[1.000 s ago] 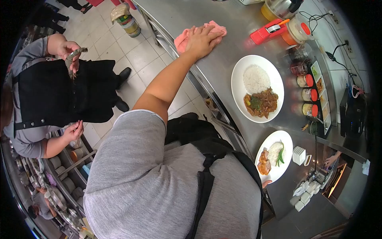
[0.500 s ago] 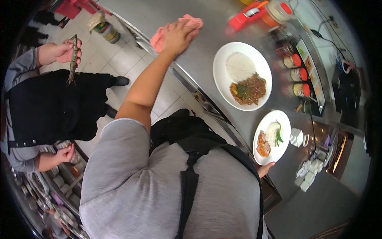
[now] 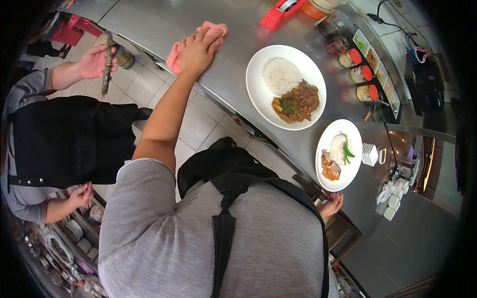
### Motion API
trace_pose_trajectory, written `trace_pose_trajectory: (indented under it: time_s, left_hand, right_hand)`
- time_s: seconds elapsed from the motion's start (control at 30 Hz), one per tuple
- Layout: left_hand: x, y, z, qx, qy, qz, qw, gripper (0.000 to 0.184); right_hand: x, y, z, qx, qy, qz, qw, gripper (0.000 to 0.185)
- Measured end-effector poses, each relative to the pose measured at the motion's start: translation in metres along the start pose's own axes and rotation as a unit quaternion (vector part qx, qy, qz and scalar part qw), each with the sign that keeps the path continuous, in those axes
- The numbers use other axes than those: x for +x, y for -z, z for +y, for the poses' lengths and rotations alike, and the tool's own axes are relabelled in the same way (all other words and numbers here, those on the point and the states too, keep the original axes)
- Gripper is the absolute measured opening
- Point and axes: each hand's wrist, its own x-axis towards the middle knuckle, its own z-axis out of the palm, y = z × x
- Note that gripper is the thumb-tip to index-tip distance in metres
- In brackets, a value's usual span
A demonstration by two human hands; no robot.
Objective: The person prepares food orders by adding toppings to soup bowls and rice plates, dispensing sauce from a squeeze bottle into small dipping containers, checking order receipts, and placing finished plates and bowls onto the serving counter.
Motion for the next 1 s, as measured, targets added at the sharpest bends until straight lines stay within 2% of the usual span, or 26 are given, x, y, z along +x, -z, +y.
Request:
trace_pose_trajectory:
  time_s: [0.13,0.23,0.27,0.37,0.4,0.47,0.57,0.63,0.7,0.8,0.93,1.0]
  left_hand:
    - [0.001,0.000,-0.001,-0.003,0.002,-0.006,1.000,0.032]
    - [0.000,-0.002,-0.001,0.011,-0.001,-0.006,1.000,0.031]
    - [0.000,-0.001,-0.001,0.019,-0.001,-0.005,1.000,0.031]
    - [0.002,-0.002,0.000,0.033,-0.044,0.089,0.994,0.032]
    - [0.002,0.001,0.000,0.002,-0.044,0.100,0.994,0.033]
    - [-0.002,0.018,0.001,-0.059,-0.045,0.126,0.989,0.035]
    - [-0.026,0.059,-0.006,-0.004,0.025,0.200,0.980,0.037]
    - [-0.037,0.094,-0.032,0.088,0.111,0.301,0.943,0.034]
    - [-0.047,0.115,-0.068,0.206,0.241,0.327,0.890,0.040]
    - [-0.058,0.124,-0.118,0.247,0.314,0.125,0.908,0.044]
    - [-0.057,0.129,-0.136,0.222,0.244,0.117,0.937,0.036]
    - [-0.052,0.133,-0.122,0.151,0.281,0.124,0.940,0.034]
  right_hand:
    - [-0.001,0.008,0.006,-0.155,0.122,0.010,0.980,0.037]
    - [-0.003,0.016,0.019,-0.330,0.242,-0.021,0.912,0.043]
    - [-0.006,0.019,0.020,-0.366,0.282,-0.047,0.886,0.055]
    - [-0.011,0.022,0.022,-0.439,0.364,-0.068,0.818,0.065]
    - [-0.009,0.027,0.025,-0.433,0.356,-0.090,0.823,0.076]
    - [-0.010,0.028,0.027,-0.426,0.364,-0.106,0.822,0.079]
    - [0.000,0.036,0.030,-0.434,0.362,-0.134,0.814,0.084]
    - [0.007,0.040,0.035,-0.422,0.393,-0.145,0.804,0.084]
    - [0.011,0.040,0.040,-0.438,0.385,-0.119,0.804,0.081]
    - [0.009,0.034,0.039,-0.469,0.383,-0.086,0.791,0.077]
    - [0.006,0.030,0.033,-0.470,0.398,-0.078,0.784,0.074]
    - [0.001,0.029,0.029,-0.465,0.401,-0.086,0.785,0.074]
